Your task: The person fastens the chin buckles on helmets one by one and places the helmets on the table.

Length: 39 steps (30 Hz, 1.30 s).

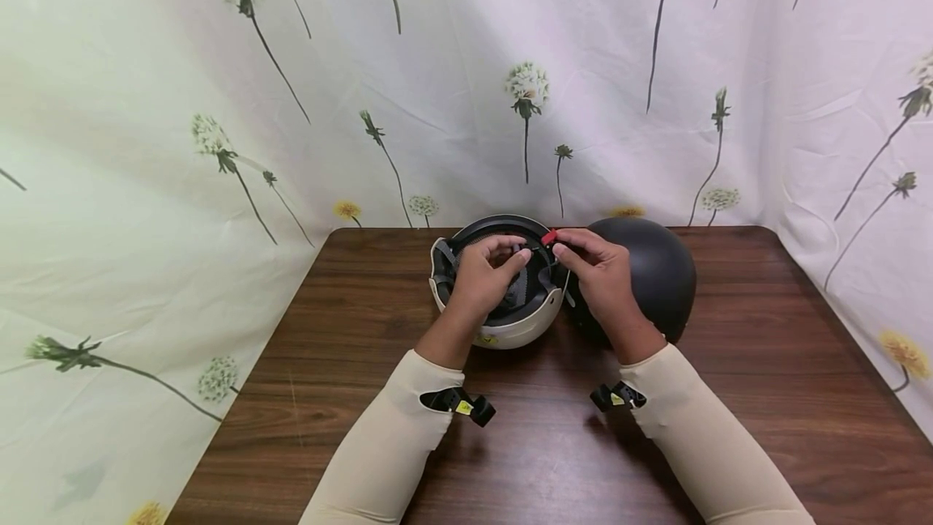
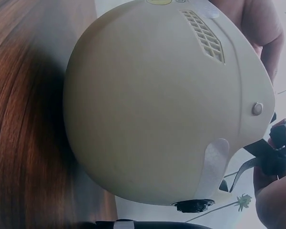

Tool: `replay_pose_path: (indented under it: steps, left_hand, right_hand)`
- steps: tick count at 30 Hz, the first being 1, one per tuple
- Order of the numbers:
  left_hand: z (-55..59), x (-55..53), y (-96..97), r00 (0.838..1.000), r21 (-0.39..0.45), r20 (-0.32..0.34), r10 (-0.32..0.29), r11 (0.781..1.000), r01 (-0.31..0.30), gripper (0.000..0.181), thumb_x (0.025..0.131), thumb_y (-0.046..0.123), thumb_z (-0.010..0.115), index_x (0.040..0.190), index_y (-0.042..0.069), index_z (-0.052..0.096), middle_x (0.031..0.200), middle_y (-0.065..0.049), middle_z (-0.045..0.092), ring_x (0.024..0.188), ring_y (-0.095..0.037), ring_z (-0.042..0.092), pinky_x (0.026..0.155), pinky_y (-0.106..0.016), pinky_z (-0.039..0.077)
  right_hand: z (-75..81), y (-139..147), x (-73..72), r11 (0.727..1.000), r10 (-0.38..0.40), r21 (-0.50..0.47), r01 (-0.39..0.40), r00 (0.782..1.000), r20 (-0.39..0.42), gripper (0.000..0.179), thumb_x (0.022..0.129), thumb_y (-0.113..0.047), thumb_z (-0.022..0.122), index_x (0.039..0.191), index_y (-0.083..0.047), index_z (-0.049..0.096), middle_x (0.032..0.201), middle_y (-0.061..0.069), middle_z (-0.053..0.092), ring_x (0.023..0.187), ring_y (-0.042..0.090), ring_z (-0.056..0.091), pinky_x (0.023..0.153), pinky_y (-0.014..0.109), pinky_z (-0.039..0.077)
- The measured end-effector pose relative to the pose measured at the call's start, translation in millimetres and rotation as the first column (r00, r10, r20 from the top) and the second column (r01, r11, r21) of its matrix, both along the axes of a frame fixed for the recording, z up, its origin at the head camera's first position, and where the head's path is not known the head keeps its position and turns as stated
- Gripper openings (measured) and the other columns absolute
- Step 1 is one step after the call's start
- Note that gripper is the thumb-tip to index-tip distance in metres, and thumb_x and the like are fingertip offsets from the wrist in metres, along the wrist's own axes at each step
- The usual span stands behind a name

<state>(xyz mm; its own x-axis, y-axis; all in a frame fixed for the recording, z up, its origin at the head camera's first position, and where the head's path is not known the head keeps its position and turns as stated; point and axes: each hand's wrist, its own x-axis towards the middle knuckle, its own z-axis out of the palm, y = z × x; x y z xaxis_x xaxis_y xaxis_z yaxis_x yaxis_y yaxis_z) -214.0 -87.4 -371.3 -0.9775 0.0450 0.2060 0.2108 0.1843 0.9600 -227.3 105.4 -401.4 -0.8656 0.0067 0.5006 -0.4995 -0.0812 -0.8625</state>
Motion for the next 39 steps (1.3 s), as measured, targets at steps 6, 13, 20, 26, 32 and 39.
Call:
replay_pose_path:
  steps: [6, 13, 20, 26, 32, 39]
  left_hand:
    - [0.6, 0.8, 0.6, 1.000, 0.013, 0.020, -0.017, 1.000, 0.017, 0.027, 0.102, 0.012, 0.077, 0.124, -0.004, 0.077, 0.112, -0.017, 0.080, 0.099, -0.011, 0.068, 0.087, -0.022, 0.054]
    - [1.9, 2.2, 1.5, 0.996, 0.068, 0.075, -0.045, 0.997, 0.040, 0.024, 0.103, 0.012, 0.077, 0.125, 0.002, 0.078, 0.116, -0.015, 0.083, 0.103, -0.008, 0.070, 0.093, -0.026, 0.058]
    - [-0.5, 1.0, 6.5, 0.994, 0.112, 0.084, -0.063, 0.992, 0.053, 0.026, 0.103, 0.010, 0.077, 0.127, 0.001, 0.077, 0.117, -0.019, 0.081, 0.096, -0.005, 0.074, 0.090, -0.023, 0.060]
    - [-2.1, 0.5, 9.3, 0.995, 0.108, 0.083, -0.060, 0.993, 0.051, 0.026, 0.103, 0.011, 0.077, 0.127, 0.001, 0.077, 0.117, -0.018, 0.082, 0.095, -0.006, 0.074, 0.091, -0.025, 0.061]
    - [-2.3, 0.3, 11.8, 0.994, 0.107, 0.094, -0.058, 0.993, 0.048, 0.026, 0.103, 0.012, 0.077, 0.127, 0.001, 0.077, 0.116, -0.018, 0.082, 0.096, -0.008, 0.075, 0.091, -0.026, 0.061]
    - [-3.1, 2.7, 12.9, 0.997, 0.062, 0.074, -0.034, 0.998, 0.030, 0.025, 0.102, 0.012, 0.078, 0.125, 0.001, 0.078, 0.117, -0.018, 0.082, 0.096, -0.009, 0.071, 0.089, -0.024, 0.059]
  right_hand:
    - [-2.6, 0, -1.0, 0.998, 0.024, -0.051, -0.025, 0.999, -0.024, 0.024, 0.099, 0.007, 0.074, 0.120, 0.000, 0.083, 0.123, 0.015, 0.079, 0.110, 0.008, 0.074, 0.092, 0.019, 0.060]
    - [-4.7, -2, -2.1, 0.995, 0.035, -0.090, -0.039, 0.998, -0.047, 0.026, 0.099, 0.009, 0.072, 0.122, 0.002, 0.082, 0.122, 0.011, 0.078, 0.111, 0.009, 0.073, 0.092, 0.019, 0.060]
    - [-5.3, -5, -1.2, 0.988, 0.050, -0.144, -0.056, 0.998, -0.046, 0.029, 0.099, 0.010, 0.071, 0.122, -0.002, 0.083, 0.122, 0.010, 0.078, 0.113, 0.010, 0.074, 0.093, 0.020, 0.060]
    - [-5.5, -6, -1.8, 0.983, 0.061, -0.170, -0.068, 0.997, -0.047, 0.028, 0.100, 0.010, 0.070, 0.122, -0.002, 0.083, 0.122, 0.011, 0.079, 0.113, 0.011, 0.074, 0.093, 0.020, 0.061]
    - [-5.3, -5, -2.1, 0.982, 0.071, -0.171, -0.079, 0.996, -0.056, 0.028, 0.099, 0.011, 0.071, 0.123, 0.001, 0.082, 0.121, 0.006, 0.079, 0.113, 0.011, 0.074, 0.094, 0.020, 0.060]
    - [-6.2, -4, -2.4, 0.984, 0.082, -0.154, -0.090, 0.995, -0.055, 0.029, 0.100, 0.011, 0.070, 0.123, 0.000, 0.082, 0.121, 0.006, 0.079, 0.113, 0.010, 0.074, 0.094, 0.020, 0.060]
